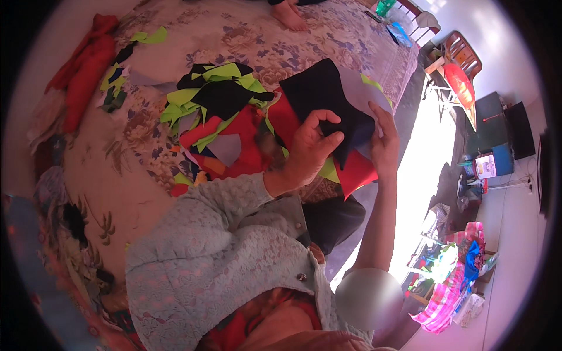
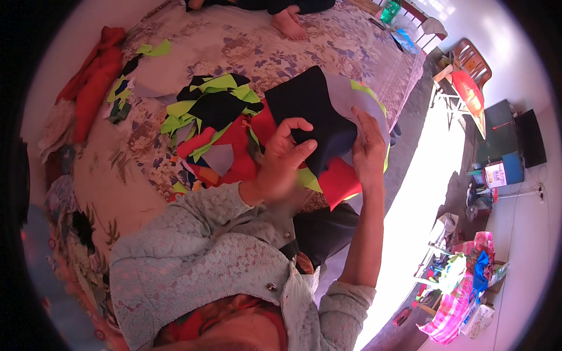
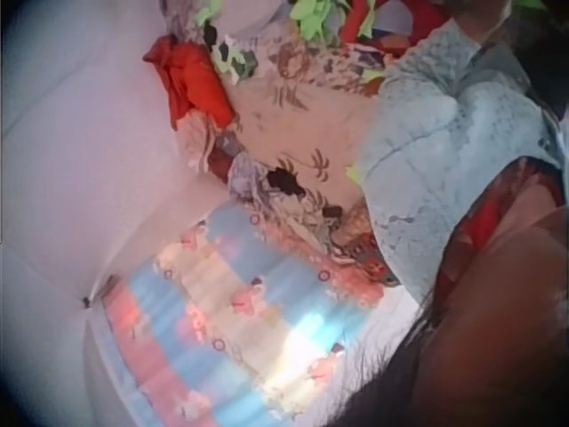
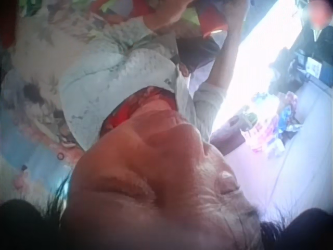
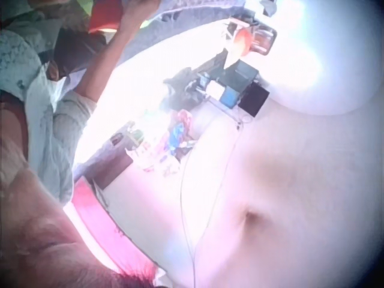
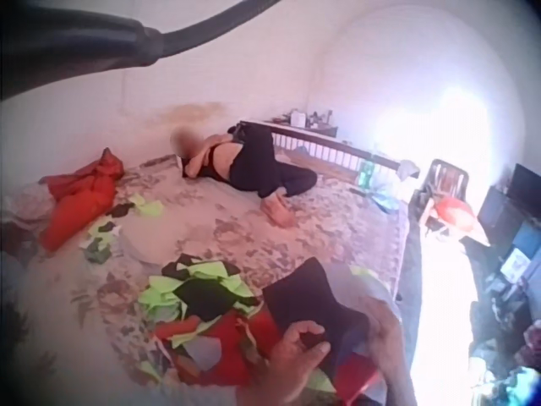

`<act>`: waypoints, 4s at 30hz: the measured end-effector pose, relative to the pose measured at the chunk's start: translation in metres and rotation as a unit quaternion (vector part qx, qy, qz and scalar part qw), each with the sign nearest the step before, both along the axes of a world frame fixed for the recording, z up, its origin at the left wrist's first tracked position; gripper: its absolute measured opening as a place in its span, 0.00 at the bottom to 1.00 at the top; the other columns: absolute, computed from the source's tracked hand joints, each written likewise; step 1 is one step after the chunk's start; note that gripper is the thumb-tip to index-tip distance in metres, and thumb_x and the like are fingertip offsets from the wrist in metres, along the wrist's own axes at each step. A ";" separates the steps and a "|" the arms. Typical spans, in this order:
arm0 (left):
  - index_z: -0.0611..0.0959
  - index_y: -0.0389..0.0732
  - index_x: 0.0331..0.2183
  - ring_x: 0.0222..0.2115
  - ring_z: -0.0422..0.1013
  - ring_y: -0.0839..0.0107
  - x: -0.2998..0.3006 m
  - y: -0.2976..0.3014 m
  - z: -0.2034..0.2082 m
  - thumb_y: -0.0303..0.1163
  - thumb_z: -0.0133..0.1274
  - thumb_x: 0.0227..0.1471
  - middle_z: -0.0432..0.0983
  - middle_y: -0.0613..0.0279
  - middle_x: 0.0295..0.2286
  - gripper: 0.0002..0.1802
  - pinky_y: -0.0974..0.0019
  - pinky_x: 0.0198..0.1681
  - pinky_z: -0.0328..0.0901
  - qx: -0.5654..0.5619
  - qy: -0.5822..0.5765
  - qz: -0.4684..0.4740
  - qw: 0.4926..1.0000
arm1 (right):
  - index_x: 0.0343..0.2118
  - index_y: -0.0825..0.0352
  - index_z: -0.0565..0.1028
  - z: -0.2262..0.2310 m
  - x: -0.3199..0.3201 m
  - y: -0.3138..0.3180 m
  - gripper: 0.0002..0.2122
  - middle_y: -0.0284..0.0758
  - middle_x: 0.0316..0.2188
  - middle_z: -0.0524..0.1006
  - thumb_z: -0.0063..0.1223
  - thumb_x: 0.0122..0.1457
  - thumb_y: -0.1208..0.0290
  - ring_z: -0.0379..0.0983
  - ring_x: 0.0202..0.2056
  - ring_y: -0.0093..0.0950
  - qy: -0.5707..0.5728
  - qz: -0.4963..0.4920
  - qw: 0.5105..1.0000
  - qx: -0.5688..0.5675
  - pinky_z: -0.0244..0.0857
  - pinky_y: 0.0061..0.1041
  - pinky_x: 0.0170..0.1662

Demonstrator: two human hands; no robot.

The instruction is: The person sits on a bed and arranges various colored fabric pieces on their lap. They pick up, fold, and layer green, black, red, and gray pieces, smoothing them into a stack.

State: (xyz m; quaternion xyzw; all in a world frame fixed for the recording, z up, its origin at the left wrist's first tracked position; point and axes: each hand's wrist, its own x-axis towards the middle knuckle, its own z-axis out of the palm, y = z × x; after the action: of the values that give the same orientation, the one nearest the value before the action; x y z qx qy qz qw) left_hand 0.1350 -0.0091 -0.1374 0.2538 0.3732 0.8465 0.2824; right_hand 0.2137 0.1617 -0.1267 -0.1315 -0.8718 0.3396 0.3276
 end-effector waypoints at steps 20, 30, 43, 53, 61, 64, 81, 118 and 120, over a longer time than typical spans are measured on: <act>0.69 0.37 0.47 0.27 0.68 0.82 0.030 -0.023 -0.026 0.26 0.53 0.54 0.70 0.67 0.24 0.19 0.75 0.32 0.64 -0.140 0.048 -0.201 0.968 | 0.59 0.73 0.63 0.007 0.077 -0.031 0.31 0.43 0.47 0.74 0.58 0.49 0.85 0.72 0.46 0.26 0.033 -0.011 0.886 -0.462 0.64 0.21 0.49; 0.76 0.39 0.42 0.31 0.73 0.78 0.038 -0.031 -0.041 0.27 0.53 0.54 0.76 0.62 0.28 0.13 0.74 0.36 0.66 -0.106 0.121 -0.245 0.956 | 0.53 0.61 0.72 -0.006 0.099 -0.010 0.20 0.46 0.47 0.72 0.57 0.58 0.66 0.68 0.51 0.40 -0.200 -0.211 0.949 0.118 0.63 0.35 0.51; 0.79 0.37 0.36 0.30 0.74 0.77 0.016 -0.063 -0.091 0.32 0.51 0.56 0.78 0.64 0.29 0.09 0.70 0.36 0.68 -0.206 0.299 -0.301 0.882 | 0.60 0.49 0.65 -0.024 -0.002 -0.052 0.27 0.36 0.63 0.59 0.39 0.61 0.43 0.52 0.64 0.35 -0.245 -0.037 0.917 0.312 0.38 0.42 0.65; 0.78 0.39 0.36 0.36 0.72 0.74 -0.128 -0.117 -0.124 0.26 0.55 0.49 0.74 0.66 0.33 0.09 0.68 0.39 0.66 -0.399 0.346 0.145 0.837 | 0.59 0.50 0.67 -0.019 0.001 -0.055 0.26 0.37 0.61 0.62 0.42 0.60 0.44 0.54 0.63 0.35 -0.228 -0.049 0.925 0.301 0.39 0.41 0.65; 0.78 0.45 0.42 0.42 0.70 0.57 -0.201 -0.138 -0.162 0.27 0.56 0.38 0.74 0.59 0.39 0.22 0.59 0.48 0.60 -0.560 0.608 0.175 0.534 | 0.58 0.49 0.67 -0.019 0.000 -0.056 0.25 0.36 0.61 0.62 0.45 0.59 0.46 0.54 0.63 0.34 -0.215 -0.052 0.934 0.282 0.39 0.41 0.65; 0.80 0.45 0.40 0.40 0.72 0.58 -0.213 -0.139 -0.170 0.31 0.56 0.41 0.76 0.59 0.38 0.18 0.58 0.46 0.62 -0.588 0.568 0.143 0.557 | 0.58 0.49 0.67 -0.020 0.002 -0.056 0.25 0.36 0.61 0.63 0.46 0.59 0.47 0.55 0.63 0.33 -0.212 -0.056 0.935 0.278 0.39 0.41 0.65; 0.78 0.35 0.36 0.30 0.73 0.56 -0.272 -0.077 -0.057 0.37 0.52 0.53 0.76 0.48 0.27 0.14 0.59 0.35 0.65 -0.374 0.383 0.350 0.769 | 0.56 0.50 0.69 -0.028 0.002 -0.053 0.26 0.37 0.60 0.64 0.46 0.57 0.45 0.57 0.62 0.34 -0.179 -0.068 0.944 0.270 0.41 0.42 0.64; 0.74 0.41 0.40 0.26 0.67 0.77 -0.174 0.251 0.132 0.33 0.49 0.58 0.70 0.67 0.28 0.10 0.71 0.30 0.67 0.041 0.411 0.177 0.893 | 0.54 0.51 0.71 -0.028 -0.001 -0.056 0.25 0.39 0.58 0.66 0.51 0.54 0.48 0.58 0.61 0.34 -0.145 -0.063 0.951 0.267 0.43 0.42 0.64; 0.74 0.43 0.43 0.24 0.64 0.75 -0.154 0.245 0.107 0.36 0.50 0.57 0.68 0.67 0.27 0.13 0.68 0.25 0.66 -0.007 0.303 0.118 0.946 | 0.54 0.51 0.71 -0.031 0.003 -0.051 0.25 0.39 0.58 0.66 0.51 0.54 0.47 0.58 0.60 0.35 -0.152 -0.082 0.949 0.264 0.44 0.43 0.64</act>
State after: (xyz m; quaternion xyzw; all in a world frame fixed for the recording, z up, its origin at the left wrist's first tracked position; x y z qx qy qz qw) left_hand -0.0191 0.2355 -0.0300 0.4505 0.4738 0.7546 0.0563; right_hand 0.2170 0.1106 -0.1581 -0.1610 -0.9560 0.0451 0.2411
